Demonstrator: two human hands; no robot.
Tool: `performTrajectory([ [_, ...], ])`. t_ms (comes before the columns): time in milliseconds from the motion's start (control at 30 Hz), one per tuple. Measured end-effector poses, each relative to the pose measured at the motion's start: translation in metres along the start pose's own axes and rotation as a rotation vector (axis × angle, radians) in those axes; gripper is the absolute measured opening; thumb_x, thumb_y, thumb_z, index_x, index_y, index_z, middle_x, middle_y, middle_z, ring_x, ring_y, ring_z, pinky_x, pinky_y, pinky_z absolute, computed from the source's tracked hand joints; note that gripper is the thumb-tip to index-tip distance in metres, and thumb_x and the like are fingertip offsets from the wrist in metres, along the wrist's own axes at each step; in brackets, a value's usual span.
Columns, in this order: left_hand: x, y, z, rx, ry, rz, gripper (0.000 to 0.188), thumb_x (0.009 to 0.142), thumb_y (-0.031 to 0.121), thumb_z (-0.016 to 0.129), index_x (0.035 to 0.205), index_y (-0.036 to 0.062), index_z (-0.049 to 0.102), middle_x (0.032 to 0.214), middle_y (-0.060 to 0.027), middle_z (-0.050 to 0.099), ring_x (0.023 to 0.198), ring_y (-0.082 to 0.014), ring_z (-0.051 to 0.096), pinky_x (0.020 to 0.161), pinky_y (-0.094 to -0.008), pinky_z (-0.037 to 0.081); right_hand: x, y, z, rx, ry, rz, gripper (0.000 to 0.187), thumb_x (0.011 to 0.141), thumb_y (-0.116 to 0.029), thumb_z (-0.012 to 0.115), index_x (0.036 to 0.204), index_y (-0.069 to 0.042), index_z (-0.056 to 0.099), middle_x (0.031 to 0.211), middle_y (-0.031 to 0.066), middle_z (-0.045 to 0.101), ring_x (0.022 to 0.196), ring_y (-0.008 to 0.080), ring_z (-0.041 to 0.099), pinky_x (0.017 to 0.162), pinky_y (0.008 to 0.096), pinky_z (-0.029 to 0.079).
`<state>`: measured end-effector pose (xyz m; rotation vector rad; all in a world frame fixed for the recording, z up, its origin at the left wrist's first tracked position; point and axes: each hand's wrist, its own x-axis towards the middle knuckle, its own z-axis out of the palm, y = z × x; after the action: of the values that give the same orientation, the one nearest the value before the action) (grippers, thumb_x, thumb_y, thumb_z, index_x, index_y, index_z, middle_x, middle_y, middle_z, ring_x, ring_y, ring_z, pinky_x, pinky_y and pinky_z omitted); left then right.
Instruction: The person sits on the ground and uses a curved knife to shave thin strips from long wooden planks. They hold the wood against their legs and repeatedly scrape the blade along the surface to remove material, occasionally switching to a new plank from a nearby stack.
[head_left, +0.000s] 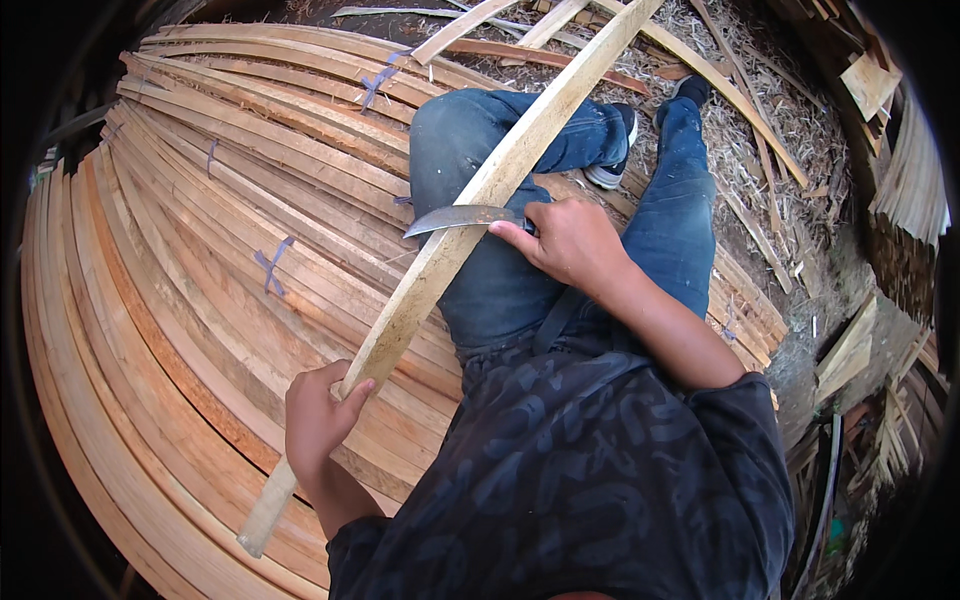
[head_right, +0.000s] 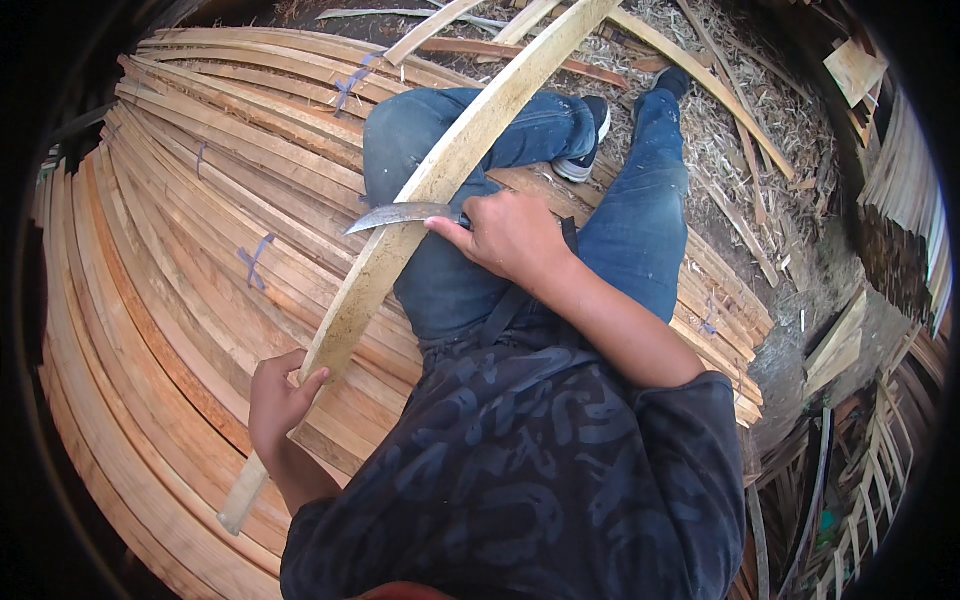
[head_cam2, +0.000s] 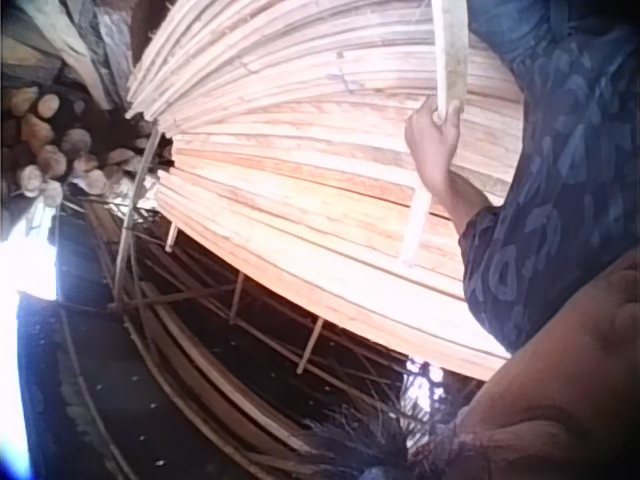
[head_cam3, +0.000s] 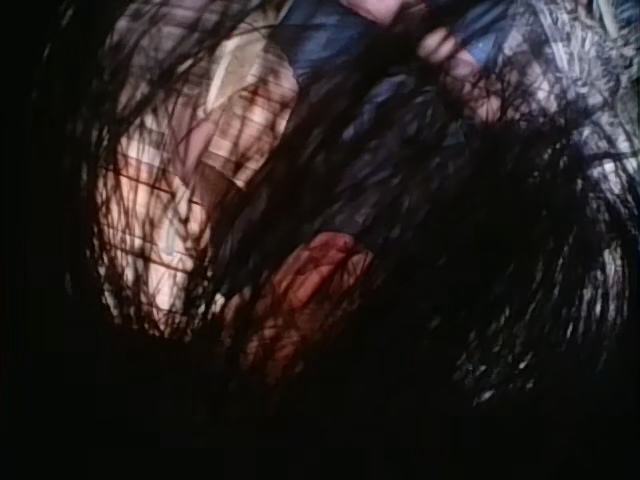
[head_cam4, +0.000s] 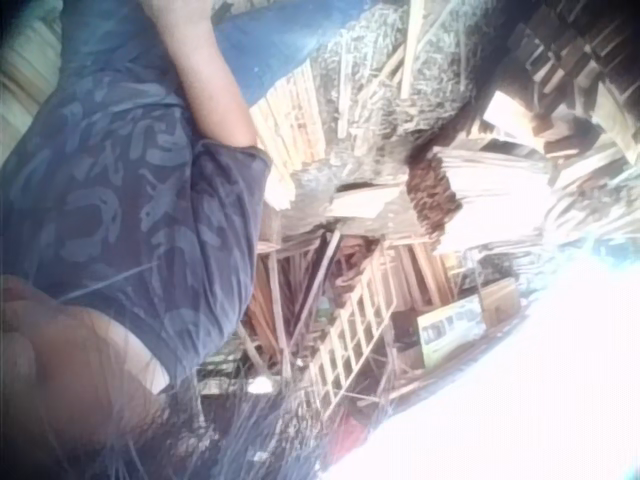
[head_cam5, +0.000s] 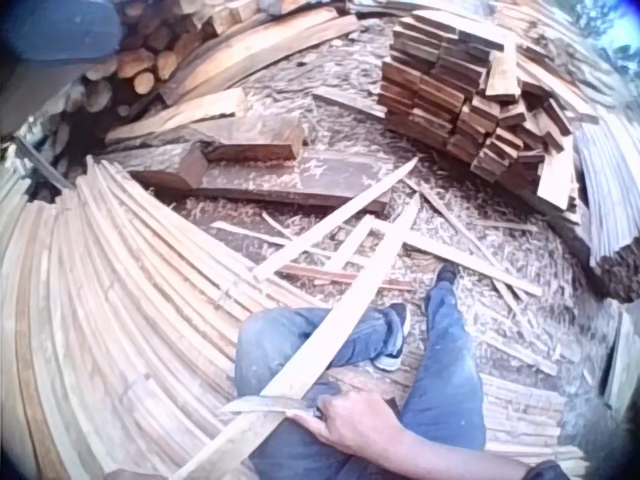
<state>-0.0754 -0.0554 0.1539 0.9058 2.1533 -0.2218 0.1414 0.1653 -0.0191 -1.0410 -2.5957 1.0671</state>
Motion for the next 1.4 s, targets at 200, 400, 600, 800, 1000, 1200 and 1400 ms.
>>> performTrajectory([
  [200,0.043,0.024,0.008,0.330,-0.192,0.039,0.034,0.068,0.027,0.077,0.098,0.0107,0.074,0.088,-0.0188,0.069,0.080,-0.0298,0.068,0.073,-0.0408,0.052,-0.001,0.000,0.015,-0.051,0.023,-0.017,0.062,0.088,-0.058,0.056,0.058,-0.004,0.061,0.052,0.0166,0.057,0.049,0.0352,0.060,0.045,0.0437,0.048],
  [400,0.073,-0.011,0.042,-0.305,-0.541,0.178,0.040,0.072,0.028,0.081,0.097,-0.0004,0.069,0.092,-0.0185,0.071,0.085,-0.0286,0.069,0.078,-0.0373,0.052,-0.002,0.007,0.032,-0.051,0.029,-0.017,0.062,0.087,-0.058,0.056,0.058,-0.004,0.061,0.052,0.0167,0.057,0.049,0.0353,0.060,0.046,0.0442,0.048],
  [600,0.084,-0.009,0.052,-1.152,-0.986,0.103,0.051,0.086,0.011,0.069,0.129,-0.0046,0.047,0.116,-0.0201,0.065,0.097,-0.0295,0.068,0.089,-0.0405,0.054,0.002,0.013,0.035,-0.063,0.071,-0.029,0.060,0.086,-0.056,0.059,0.058,-0.003,0.061,0.052,0.0174,0.057,0.048,0.0355,0.060,0.045,0.0440,0.048],
  [800,0.080,-0.009,0.054,-1.394,-0.979,-0.139,0.052,0.085,0.013,0.067,0.129,-0.0054,0.047,0.105,-0.0197,0.064,0.091,-0.0319,0.067,0.082,-0.0444,0.056,0.003,0.010,0.032,-0.072,0.083,-0.043,0.058,0.085,-0.056,0.061,0.059,-0.004,0.060,0.051,0.0166,0.056,0.047,0.0348,0.059,0.044,0.0435,0.048],
  [1000,0.066,0.018,0.057,-1.302,-0.820,-0.119,0.037,0.090,0.014,0.063,0.123,-0.0014,0.054,0.084,-0.0061,0.059,0.067,-0.0143,0.055,0.061,-0.0294,0.048,-0.002,0.017,0.025,-0.124,0.092,-0.035,0.057,0.084,-0.057,0.061,0.060,-0.005,0.060,0.050,0.0151,0.056,0.046,0.0337,0.059,0.043,0.0424,0.047],
  [1200,0.058,0.023,0.090,-1.054,-0.561,0.018,0.031,0.092,0.012,0.060,0.120,-0.0012,0.056,0.081,-0.0022,0.057,0.070,-0.0097,0.054,0.062,-0.0274,0.047,-0.015,0.020,0.011,-0.131,0.105,-0.034,0.057,0.084,-0.059,0.061,0.061,-0.007,0.058,0.051,0.0128,0.056,0.047,0.0306,0.060,0.043,0.0404,0.047],
  [1400,0.065,0.017,0.137,-1.070,-0.443,0.033,0.031,0.090,0.010,0.059,0.119,-0.0006,0.056,0.081,-0.0002,0.054,0.070,-0.0088,0.051,0.066,-0.0241,0.044,-0.028,0.025,0.008,-0.122,0.109,-0.038,0.054,0.081,-0.059,0.064,0.062,-0.009,0.057,0.052,0.0090,0.056,0.047,0.0270,0.060,0.043,0.0384,0.046],
])
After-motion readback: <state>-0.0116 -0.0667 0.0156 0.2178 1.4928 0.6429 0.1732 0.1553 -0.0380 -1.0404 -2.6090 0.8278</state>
